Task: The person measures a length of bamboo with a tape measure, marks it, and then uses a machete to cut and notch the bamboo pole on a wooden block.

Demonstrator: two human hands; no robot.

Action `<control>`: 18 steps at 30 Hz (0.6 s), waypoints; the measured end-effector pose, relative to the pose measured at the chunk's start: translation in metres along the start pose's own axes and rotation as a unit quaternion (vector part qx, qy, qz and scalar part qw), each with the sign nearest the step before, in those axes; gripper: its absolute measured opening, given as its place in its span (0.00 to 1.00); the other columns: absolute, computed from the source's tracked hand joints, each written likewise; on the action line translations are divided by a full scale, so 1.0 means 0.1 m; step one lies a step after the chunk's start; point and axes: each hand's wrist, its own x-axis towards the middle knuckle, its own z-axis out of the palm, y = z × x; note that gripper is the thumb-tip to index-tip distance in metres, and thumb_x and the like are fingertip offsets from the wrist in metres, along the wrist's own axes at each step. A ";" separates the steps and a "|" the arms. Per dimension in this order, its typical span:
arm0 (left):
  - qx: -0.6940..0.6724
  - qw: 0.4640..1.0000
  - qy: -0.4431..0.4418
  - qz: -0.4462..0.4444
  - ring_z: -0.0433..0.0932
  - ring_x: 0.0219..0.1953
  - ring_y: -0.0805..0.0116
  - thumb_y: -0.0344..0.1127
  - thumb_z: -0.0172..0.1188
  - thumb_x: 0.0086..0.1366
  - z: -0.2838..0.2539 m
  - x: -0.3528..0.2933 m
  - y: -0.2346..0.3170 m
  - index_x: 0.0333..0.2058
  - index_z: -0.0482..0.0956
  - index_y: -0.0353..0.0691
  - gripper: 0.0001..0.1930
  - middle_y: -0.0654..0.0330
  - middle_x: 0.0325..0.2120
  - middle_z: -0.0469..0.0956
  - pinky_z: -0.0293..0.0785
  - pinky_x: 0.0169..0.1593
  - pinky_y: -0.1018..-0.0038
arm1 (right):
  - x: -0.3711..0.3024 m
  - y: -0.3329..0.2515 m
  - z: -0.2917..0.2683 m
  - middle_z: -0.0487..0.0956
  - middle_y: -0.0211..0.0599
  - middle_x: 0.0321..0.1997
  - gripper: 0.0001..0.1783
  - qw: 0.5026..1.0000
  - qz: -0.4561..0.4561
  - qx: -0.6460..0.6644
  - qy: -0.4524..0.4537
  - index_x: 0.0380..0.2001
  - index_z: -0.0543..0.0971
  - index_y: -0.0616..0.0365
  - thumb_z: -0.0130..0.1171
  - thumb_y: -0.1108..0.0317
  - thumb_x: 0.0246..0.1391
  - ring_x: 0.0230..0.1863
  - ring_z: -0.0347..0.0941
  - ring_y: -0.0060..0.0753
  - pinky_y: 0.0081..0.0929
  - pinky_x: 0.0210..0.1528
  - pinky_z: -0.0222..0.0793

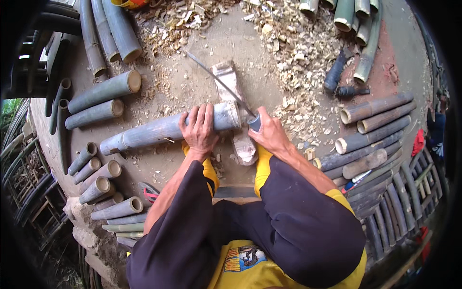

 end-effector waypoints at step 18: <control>-0.110 0.969 -0.221 0.032 0.76 0.43 0.57 0.48 0.73 0.28 -0.16 0.37 -0.03 0.45 0.72 0.43 0.40 0.57 0.38 0.77 0.64 0.52 0.60 | 0.08 0.11 -0.07 0.77 0.52 0.23 0.19 0.999 0.003 -0.041 -0.012 0.36 0.64 0.68 0.62 0.75 0.44 0.22 0.78 0.43 0.31 0.22 0.78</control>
